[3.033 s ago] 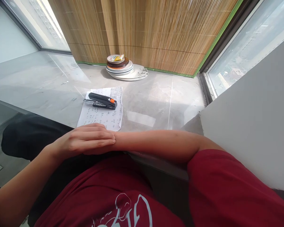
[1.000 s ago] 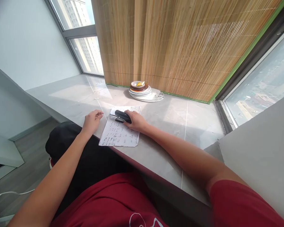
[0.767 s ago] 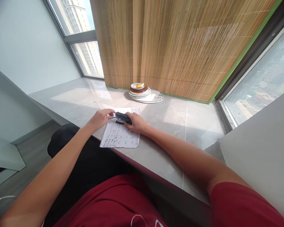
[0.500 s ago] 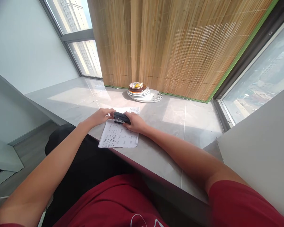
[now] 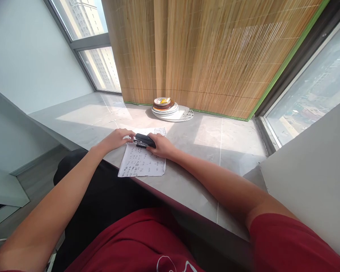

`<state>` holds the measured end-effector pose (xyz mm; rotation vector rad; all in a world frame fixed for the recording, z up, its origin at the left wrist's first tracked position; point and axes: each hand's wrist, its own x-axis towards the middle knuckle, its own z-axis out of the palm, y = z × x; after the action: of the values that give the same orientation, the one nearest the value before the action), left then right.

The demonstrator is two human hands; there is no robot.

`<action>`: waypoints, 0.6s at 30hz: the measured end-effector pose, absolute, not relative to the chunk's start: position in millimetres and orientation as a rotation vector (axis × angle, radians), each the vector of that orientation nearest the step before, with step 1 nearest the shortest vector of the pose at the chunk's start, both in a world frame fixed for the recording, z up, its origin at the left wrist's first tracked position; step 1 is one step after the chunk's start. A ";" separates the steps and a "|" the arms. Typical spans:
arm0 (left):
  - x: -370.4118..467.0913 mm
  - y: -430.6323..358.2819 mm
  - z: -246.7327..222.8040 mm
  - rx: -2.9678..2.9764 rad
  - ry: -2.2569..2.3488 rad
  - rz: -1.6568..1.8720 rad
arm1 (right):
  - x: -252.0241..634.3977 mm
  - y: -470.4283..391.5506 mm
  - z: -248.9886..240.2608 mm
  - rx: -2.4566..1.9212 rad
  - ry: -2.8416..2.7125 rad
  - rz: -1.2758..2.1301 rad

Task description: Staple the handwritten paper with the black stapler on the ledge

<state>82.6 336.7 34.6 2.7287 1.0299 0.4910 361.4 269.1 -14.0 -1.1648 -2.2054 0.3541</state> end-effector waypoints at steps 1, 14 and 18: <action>81.8 336.3 34.2 2.735 1.029 0.503 | 361.3 269.1 -13.9 -1.169 -2.204 0.358; 69.5 334.1 26.7 2.782 1.038 0.678 | 360.4 269.1 -12.9 -1.194 -2.211 0.353; 50.2 338.6 19.3 2.464 1.559 1.077 | 360.3 268.3 -11.2 -1.224 -2.211 0.359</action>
<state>50.2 338.6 19.3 2.4640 1.5594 1.0774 360.3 268.3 -11.2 -1.2236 -2.2112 0.3590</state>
